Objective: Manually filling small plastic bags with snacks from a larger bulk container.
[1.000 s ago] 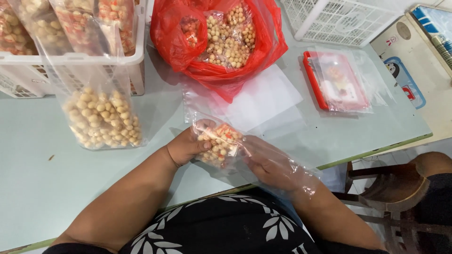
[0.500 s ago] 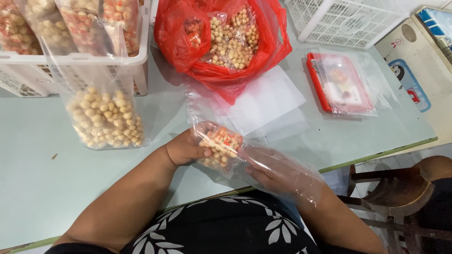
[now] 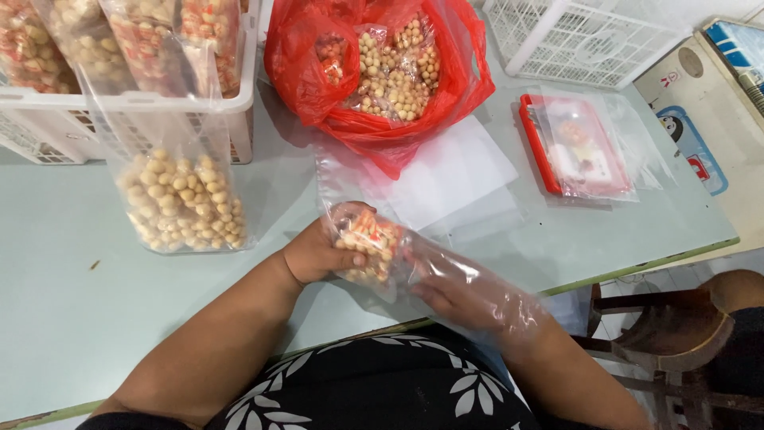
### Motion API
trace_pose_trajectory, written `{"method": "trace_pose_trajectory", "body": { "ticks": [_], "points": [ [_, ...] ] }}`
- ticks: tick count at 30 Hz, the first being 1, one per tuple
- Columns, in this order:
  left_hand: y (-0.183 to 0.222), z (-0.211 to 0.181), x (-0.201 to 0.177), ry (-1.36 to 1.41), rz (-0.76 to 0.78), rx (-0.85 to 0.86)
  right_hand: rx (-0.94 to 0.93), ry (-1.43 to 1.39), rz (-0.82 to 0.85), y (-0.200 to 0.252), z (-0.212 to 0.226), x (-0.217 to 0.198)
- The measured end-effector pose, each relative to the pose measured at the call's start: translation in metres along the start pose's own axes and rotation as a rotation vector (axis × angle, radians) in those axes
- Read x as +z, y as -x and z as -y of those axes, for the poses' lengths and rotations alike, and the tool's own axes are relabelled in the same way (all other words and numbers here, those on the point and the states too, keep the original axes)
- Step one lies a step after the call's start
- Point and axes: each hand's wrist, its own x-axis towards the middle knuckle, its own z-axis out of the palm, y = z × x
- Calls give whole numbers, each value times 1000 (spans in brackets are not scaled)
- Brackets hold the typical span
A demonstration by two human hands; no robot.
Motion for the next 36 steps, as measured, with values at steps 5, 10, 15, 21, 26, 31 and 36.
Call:
{"method": "trace_pose_trajectory", "body": {
  "ticks": [5,10,15,21,26,31,36],
  "points": [
    [3,-16,9,32,-51,8,-472,269,-84,-17,8,-21],
    [5,-18,25,-7,-13,-49,-237,304,14,-15,30,-22],
    [6,-17,35,4,38,-120,311,272,151,-21,37,-7],
    [5,-20,32,-14,53,-105,42,270,147,-29,73,-20],
    [6,-13,34,-80,5,-117,126,490,161,-31,77,-11],
    [5,-18,33,-151,-22,-107,137,334,194,-25,65,-13],
    [0,-19,22,-61,-91,-60,-292,516,-70,-15,32,-11]
  ]
}}
